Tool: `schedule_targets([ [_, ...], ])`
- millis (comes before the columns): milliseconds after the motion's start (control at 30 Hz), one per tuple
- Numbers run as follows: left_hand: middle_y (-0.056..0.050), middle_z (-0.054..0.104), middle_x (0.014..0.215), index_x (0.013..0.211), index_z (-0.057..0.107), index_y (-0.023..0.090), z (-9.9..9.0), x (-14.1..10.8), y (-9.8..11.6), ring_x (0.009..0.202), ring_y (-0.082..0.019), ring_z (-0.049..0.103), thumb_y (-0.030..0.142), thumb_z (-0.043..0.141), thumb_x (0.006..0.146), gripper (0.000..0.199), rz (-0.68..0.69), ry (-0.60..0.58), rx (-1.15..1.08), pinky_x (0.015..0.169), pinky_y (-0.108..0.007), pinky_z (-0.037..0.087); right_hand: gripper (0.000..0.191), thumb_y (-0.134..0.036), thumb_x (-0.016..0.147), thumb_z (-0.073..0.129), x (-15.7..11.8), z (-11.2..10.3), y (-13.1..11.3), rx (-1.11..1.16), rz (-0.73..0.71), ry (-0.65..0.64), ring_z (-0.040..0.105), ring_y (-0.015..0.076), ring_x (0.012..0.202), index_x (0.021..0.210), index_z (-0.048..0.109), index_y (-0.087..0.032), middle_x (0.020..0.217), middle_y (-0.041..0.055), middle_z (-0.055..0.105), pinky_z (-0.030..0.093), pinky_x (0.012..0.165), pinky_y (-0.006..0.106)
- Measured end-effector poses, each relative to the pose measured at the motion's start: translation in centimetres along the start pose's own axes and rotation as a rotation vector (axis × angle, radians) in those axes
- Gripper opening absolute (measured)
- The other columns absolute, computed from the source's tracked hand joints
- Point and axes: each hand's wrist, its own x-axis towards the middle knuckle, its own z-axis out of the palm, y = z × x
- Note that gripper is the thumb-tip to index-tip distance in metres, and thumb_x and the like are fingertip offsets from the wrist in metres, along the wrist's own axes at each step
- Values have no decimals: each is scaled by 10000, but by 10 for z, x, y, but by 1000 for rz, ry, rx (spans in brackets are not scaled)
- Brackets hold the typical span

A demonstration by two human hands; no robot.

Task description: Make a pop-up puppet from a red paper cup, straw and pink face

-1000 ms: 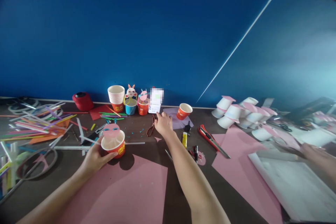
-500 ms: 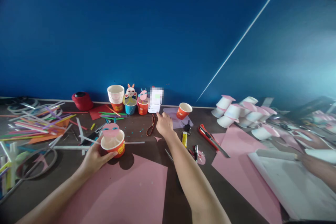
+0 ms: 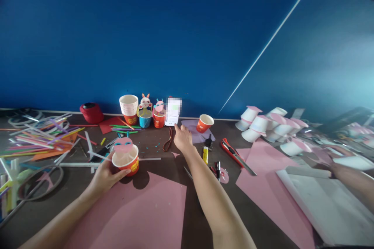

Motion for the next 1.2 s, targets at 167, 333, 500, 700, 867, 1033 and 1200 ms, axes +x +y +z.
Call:
schedule_targets([
  [167, -63, 632, 943, 1176, 418, 154, 1, 0, -2, 872, -211, 596, 298, 670, 617, 630, -14, -11, -22, 739, -298, 484, 478, -204, 849, 323, 1, 0, 1, -2, -6, -5, 447, 239, 999, 1323, 289, -251, 1106, 105, 470, 326, 807, 330],
  [333, -70, 633, 965, 1151, 437, 148, 1, 0, 1, 871, -214, 601, 308, 670, 612, 609, -18, -22, -27, 740, -299, 488, 483, -207, 847, 333, 1, 1, 2, 0, -18, -5, 448, 238, 997, 1324, 281, -253, 1106, 104, 466, 329, 801, 328],
  [500, -74, 627, 983, 1167, 429, 153, 0, 0, 1, 876, -214, 598, 299, 670, 613, 622, -3, -11, -12, 751, -304, 485, 479, -209, 850, 323, 0, 2, 3, 2, -27, 2, 446, 239, 999, 1324, 275, -259, 1101, 99, 467, 336, 787, 325],
  [700, -70, 633, 952, 1168, 428, 148, 1, 0, -1, 850, -211, 604, 302, 683, 599, 643, -31, -16, -57, 710, -291, 495, 484, -198, 851, 310, 0, 2, 3, 2, -34, -8, 441, 239, 1012, 1329, 264, -259, 1110, 99, 470, 337, 787, 326],
  [867, -79, 632, 974, 1155, 444, 142, 1, 0, 0, 864, -219, 603, 293, 689, 587, 637, -34, -7, -58, 721, -298, 493, 489, -191, 849, 315, 0, 0, 2, 2, -33, -18, 451, 237, 1000, 1332, 262, -251, 1103, 102, 480, 342, 789, 325],
  [1033, -73, 641, 946, 1163, 443, 145, 0, 1, 7, 833, -214, 613, 279, 674, 604, 620, -26, -35, -63, 715, -299, 493, 527, -196, 855, 311, 1, -4, 1, 4, -35, -26, 456, 237, 996, 1363, 181, -247, 1114, 104, 485, 350, 786, 323],
  [1200, -76, 635, 947, 1178, 425, 145, 0, 1, 8, 839, -215, 610, 280, 666, 615, 628, -14, -40, -46, 723, -304, 490, 557, -183, 853, 309, 2, -7, 0, 4, -41, -32, 460, 236, 994, 1377, 128, -241, 1117, 106, 490, 355, 783, 322],
])
